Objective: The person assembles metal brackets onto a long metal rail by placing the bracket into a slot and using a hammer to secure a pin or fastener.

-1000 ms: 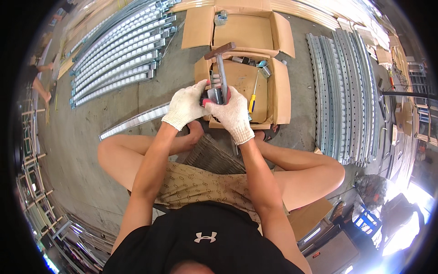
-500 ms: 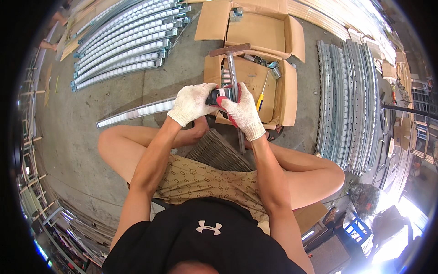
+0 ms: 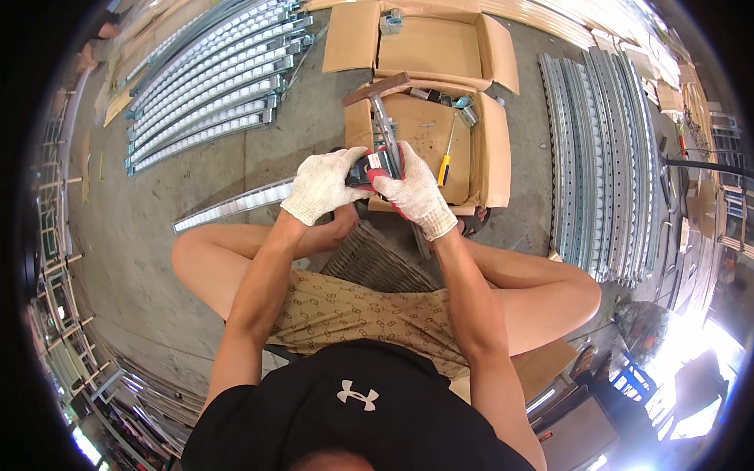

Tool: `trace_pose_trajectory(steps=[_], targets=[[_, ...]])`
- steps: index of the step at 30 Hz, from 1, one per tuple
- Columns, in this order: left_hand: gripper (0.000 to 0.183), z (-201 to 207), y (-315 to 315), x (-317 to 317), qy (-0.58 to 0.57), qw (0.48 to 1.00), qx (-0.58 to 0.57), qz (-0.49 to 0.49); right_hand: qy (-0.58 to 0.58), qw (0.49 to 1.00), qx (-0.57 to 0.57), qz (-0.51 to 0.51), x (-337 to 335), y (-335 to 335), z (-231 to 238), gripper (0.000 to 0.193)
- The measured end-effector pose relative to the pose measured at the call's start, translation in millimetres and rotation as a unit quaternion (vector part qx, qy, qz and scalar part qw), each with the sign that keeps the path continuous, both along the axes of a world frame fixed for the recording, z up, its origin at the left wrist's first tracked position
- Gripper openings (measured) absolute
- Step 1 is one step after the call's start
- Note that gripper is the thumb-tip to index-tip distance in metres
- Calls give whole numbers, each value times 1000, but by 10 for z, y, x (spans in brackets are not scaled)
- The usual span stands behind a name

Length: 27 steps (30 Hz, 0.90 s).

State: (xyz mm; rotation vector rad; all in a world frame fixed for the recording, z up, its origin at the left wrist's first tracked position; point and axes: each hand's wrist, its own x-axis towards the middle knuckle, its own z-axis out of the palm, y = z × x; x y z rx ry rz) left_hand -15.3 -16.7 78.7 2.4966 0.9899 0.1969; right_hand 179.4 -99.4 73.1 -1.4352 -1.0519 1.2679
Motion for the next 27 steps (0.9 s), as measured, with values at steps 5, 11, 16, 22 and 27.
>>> trace_pose_trajectory(steps=[5,11,16,22,27], targets=[[66,-63,25,51,30,999,-14,-11,-77,997,-8,-7,-90,-72,89,53],[66,2,9,67,17,1000,-6,-8,-35,999,0,1,22,-58,10,51],[70,44,-2,83,46,999,-8,-6,-30,999,-31,-17,-13,-92,102,50],[73,56,65,72,3,1000,-6,-5,-7,995,-95,-30,-37,-57,408,51],[70,81,132,57,24,999,-30,-6,-78,994,-62,-33,-107,-22,389,55]])
